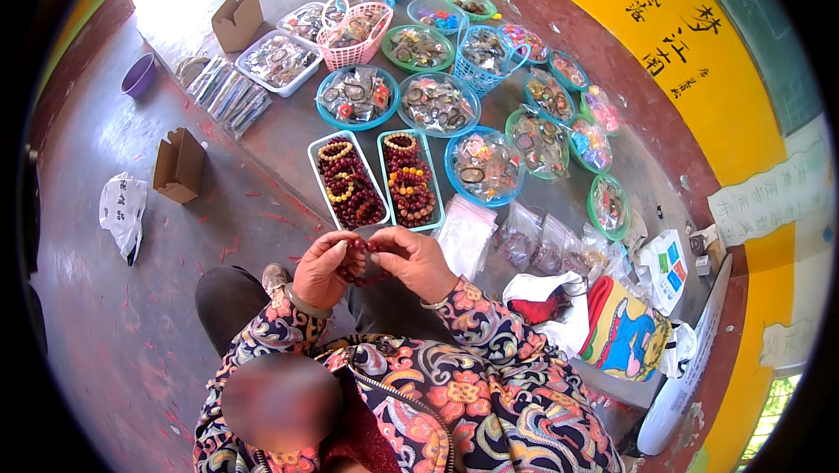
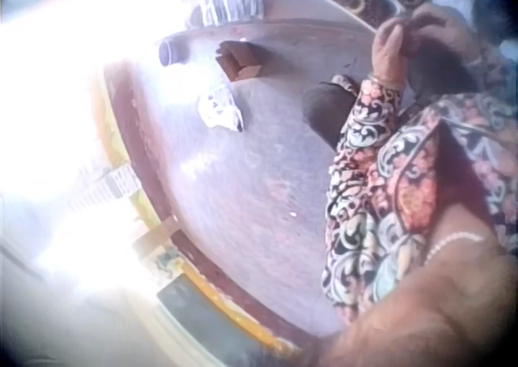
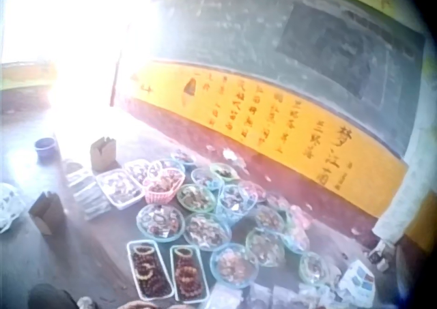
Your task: The person sits on the floor and repeatedly picks up beaded bracelets from plastic trays, places them into small clear plastic bags, and sets the bags aside. The task involves handling multiple bracelets one by one and organizing them into individual packaging.
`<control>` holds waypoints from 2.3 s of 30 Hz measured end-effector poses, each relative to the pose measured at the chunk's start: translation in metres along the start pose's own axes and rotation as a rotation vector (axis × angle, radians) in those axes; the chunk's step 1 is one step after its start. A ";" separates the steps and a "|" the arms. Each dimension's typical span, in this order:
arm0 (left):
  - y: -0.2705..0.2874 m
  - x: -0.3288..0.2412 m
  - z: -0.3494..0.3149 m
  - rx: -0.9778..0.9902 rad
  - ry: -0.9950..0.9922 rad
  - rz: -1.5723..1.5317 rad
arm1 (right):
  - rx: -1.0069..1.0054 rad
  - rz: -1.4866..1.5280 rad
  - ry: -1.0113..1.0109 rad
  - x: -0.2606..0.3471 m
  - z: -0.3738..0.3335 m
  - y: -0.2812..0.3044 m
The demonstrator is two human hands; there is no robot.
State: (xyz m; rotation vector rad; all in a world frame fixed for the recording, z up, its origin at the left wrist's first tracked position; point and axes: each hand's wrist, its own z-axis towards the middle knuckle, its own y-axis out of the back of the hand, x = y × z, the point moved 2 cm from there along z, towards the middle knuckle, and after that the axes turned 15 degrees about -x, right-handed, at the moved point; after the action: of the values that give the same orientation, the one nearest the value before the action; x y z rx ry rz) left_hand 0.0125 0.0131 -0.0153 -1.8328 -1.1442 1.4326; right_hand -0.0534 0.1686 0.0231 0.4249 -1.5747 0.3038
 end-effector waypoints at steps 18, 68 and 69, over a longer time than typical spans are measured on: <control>-0.004 0.007 -0.008 0.145 -0.268 1.000 | -0.145 -0.306 -0.139 -0.125 0.111 0.105; -0.025 0.033 0.006 0.021 -0.222 0.949 | -0.742 -1.548 -0.826 -0.229 -0.085 0.440; -0.026 0.033 0.006 0.019 -0.226 0.952 | -0.777 -1.561 -0.785 -0.228 -0.085 0.437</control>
State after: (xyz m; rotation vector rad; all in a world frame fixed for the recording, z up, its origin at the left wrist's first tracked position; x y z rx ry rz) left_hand 0.0015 0.0540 -0.0117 -2.3747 -0.2855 2.1699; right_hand -0.1692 0.6148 -0.1706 1.0497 -1.4517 -1.7674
